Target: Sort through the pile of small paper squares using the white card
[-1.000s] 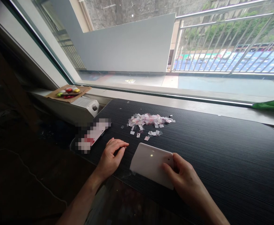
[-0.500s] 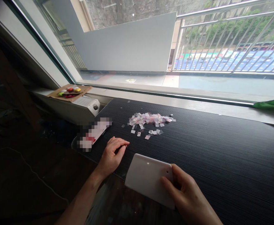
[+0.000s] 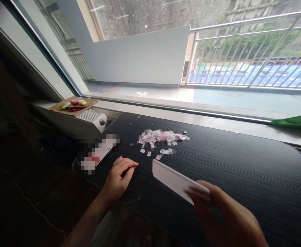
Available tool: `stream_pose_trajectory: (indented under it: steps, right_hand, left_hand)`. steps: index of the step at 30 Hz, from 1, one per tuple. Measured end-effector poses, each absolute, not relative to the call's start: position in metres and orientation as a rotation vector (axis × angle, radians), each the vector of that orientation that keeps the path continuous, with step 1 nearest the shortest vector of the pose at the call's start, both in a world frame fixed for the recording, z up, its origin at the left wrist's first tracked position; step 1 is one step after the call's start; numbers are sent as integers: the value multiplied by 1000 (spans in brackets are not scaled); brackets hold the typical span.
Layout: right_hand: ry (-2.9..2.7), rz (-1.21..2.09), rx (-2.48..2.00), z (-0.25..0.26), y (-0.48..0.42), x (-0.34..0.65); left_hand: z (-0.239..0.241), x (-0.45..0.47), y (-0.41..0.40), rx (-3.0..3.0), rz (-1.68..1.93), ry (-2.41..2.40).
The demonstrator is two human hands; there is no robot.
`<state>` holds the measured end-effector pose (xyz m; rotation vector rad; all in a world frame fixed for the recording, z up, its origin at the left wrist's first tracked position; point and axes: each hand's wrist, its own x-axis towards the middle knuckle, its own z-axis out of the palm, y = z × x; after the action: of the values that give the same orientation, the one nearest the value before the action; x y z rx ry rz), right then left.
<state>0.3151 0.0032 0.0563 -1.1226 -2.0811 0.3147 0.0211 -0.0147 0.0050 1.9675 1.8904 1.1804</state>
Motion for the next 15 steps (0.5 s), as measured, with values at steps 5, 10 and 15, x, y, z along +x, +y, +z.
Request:
stream_pose_trajectory:
  steps: [5, 10, 15]
  right_hand:
    - [-1957, 174, -1193, 43, 29, 302]
    - [-2011, 285, -1158, 30, 26, 301]
    - [-1953, 242, -1189, 31, 33, 296]
  left_hand:
    - [4, 20, -15, 1967, 1177, 1883]
    - [4, 20, -15, 1987, 1196, 1879]
    - [3, 19, -15, 1998, 1188, 1889]
